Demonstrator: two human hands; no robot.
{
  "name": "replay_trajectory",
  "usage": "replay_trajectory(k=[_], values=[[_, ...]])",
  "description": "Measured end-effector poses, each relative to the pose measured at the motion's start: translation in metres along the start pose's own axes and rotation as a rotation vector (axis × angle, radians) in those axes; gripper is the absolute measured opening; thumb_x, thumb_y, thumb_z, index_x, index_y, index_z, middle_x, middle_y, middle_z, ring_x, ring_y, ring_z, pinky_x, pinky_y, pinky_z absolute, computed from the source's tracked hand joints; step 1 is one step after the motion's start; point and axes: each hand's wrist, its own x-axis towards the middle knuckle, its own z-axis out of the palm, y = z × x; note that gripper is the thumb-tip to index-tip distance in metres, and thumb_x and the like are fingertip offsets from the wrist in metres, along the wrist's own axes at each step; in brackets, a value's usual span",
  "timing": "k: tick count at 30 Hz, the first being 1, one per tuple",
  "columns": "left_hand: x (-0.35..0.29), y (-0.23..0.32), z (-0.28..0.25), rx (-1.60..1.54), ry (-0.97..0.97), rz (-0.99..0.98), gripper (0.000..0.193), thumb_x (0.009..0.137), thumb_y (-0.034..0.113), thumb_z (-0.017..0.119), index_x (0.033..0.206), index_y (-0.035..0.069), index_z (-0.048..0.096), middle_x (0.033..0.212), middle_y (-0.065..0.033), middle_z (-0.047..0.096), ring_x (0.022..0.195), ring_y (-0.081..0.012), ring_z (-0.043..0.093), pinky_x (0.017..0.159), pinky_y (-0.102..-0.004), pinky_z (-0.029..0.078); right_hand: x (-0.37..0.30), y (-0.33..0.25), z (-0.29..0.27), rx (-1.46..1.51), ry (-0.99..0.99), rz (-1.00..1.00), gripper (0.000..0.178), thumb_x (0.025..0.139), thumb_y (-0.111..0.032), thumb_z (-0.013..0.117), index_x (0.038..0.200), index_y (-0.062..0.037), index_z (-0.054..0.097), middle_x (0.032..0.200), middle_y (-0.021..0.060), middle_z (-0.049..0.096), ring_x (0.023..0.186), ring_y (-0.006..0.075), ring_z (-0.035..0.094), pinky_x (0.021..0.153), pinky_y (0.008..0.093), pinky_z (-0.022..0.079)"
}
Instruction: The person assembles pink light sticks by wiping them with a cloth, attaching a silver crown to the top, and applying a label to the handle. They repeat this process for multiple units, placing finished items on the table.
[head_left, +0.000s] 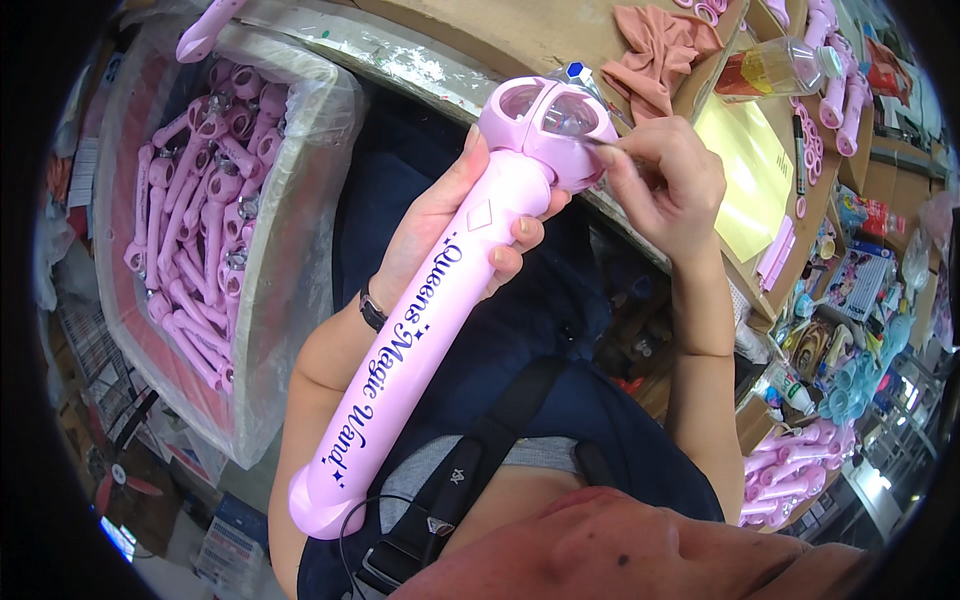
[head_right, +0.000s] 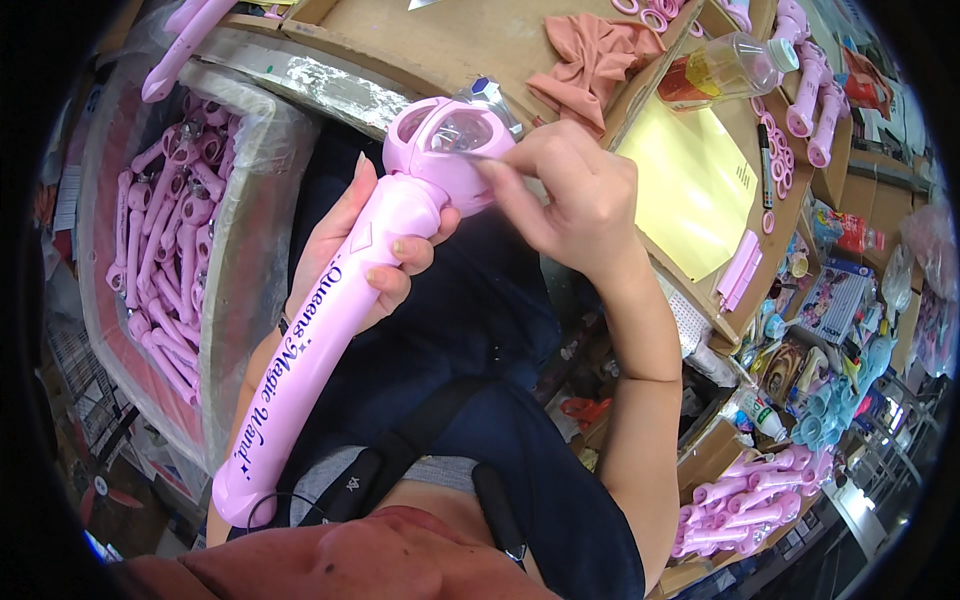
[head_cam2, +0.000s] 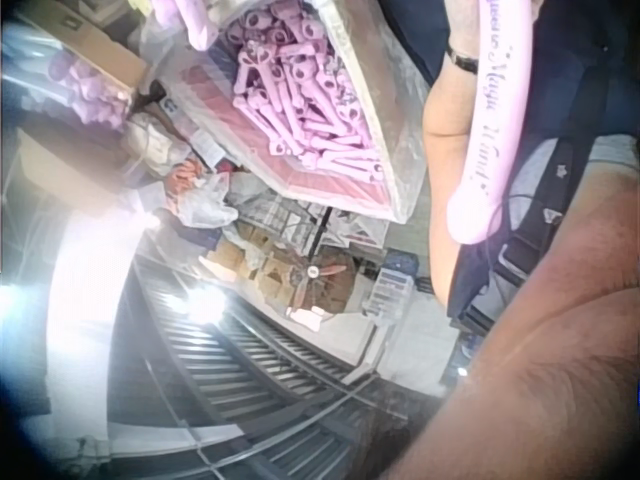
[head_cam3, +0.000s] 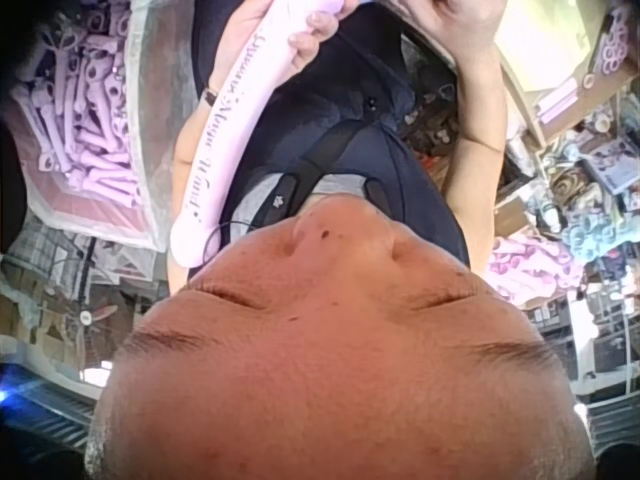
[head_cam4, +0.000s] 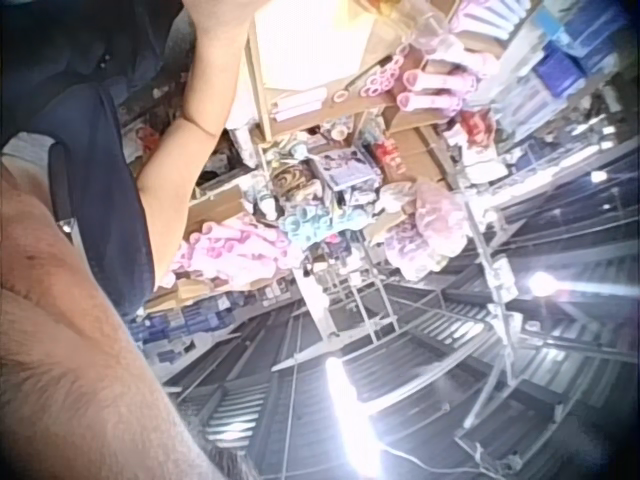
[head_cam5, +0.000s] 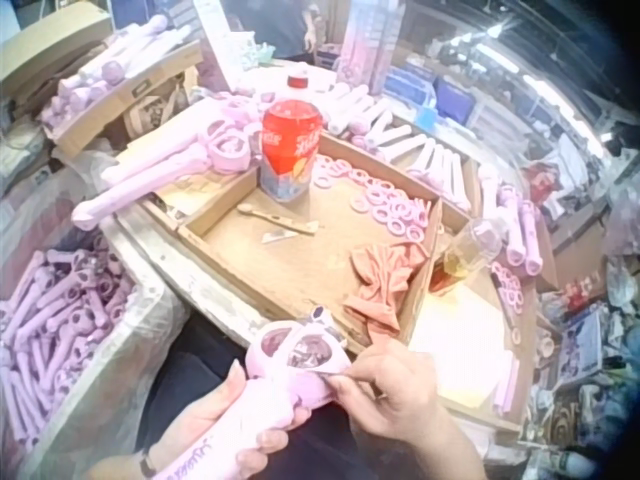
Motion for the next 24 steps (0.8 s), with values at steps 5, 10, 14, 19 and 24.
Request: replay_trajectory(k=[5, 10, 14, 19, 24], values=[[0.000, -0.001, 0.000, 0.006, 0.003, 0.011, 0.057, 0.095, 0.047, 0.044, 0.132, 0.004, 0.035, 0.111, -0.0206, 0.053, 0.079, -0.0201, 0.057, 0.057, -0.0295, 0.055, 0.001, -0.001, 0.000, -0.001, 0.010, -0.028, 0.014, 0.071, -0.005, 0.075, 0.073, -0.0038, 0.061, 0.064, 0.0071, 0.060, 0.055, 0.0196, 0.061, 0.048, 0.0277, 0.047], [0.000, 0.000, -0.003, 0.009, -0.007, 0.011, 0.057, 0.095, 0.047, 0.043, 0.132, 0.004, 0.035, 0.112, -0.0208, 0.053, 0.079, -0.0202, 0.057, 0.058, -0.0301, 0.055, -0.002, -0.001, 0.001, -0.017, 0.035, 0.026, 0.014, 0.072, -0.006, 0.075, 0.076, -0.0033, 0.062, 0.066, 0.0072, 0.060, 0.053, 0.0182, 0.058, 0.047, 0.0269, 0.046], [-0.001, 0.002, -0.004, -0.015, -0.023, -0.001, 0.065, 0.095, 0.049, 0.042, 0.134, -0.002, 0.030, 0.122, -0.0248, 0.046, 0.078, -0.0195, 0.050, 0.056, -0.0278, 0.048, -0.018, 0.010, 0.001, -0.126, 0.208, 0.130, 0.016, 0.072, -0.006, 0.076, 0.080, -0.0021, 0.062, 0.076, 0.0094, 0.062, 0.062, 0.0184, 0.057, 0.052, 0.0257, 0.047], [-0.007, 0.011, -0.006, -0.104, -0.024, -0.065, 0.059, 0.095, 0.046, 0.047, 0.131, 0.001, 0.035, 0.116, -0.0236, 0.051, 0.074, -0.0202, 0.057, 0.058, -0.0288, 0.053, -0.067, 0.029, -0.006, -0.346, 0.297, 0.008, 0.020, 0.069, -0.003, 0.076, 0.085, -0.0047, 0.064, 0.093, 0.0110, 0.061, 0.088, 0.0278, 0.060, 0.078, 0.0366, 0.050], [-0.022, 0.022, -0.011, -0.229, -0.125, -0.117, 0.059, 0.094, 0.045, 0.047, 0.131, 0.001, 0.034, 0.121, -0.0251, 0.049, 0.069, -0.0191, 0.056, 0.056, -0.0289, 0.051, -0.125, 0.035, -0.004, -0.753, 0.097, -0.036, 0.022, 0.068, -0.021, 0.079, 0.086, -0.0188, 0.066, 0.111, 0.0016, 0.058, 0.112, 0.0269, 0.050, 0.094, 0.0423, 0.039]])
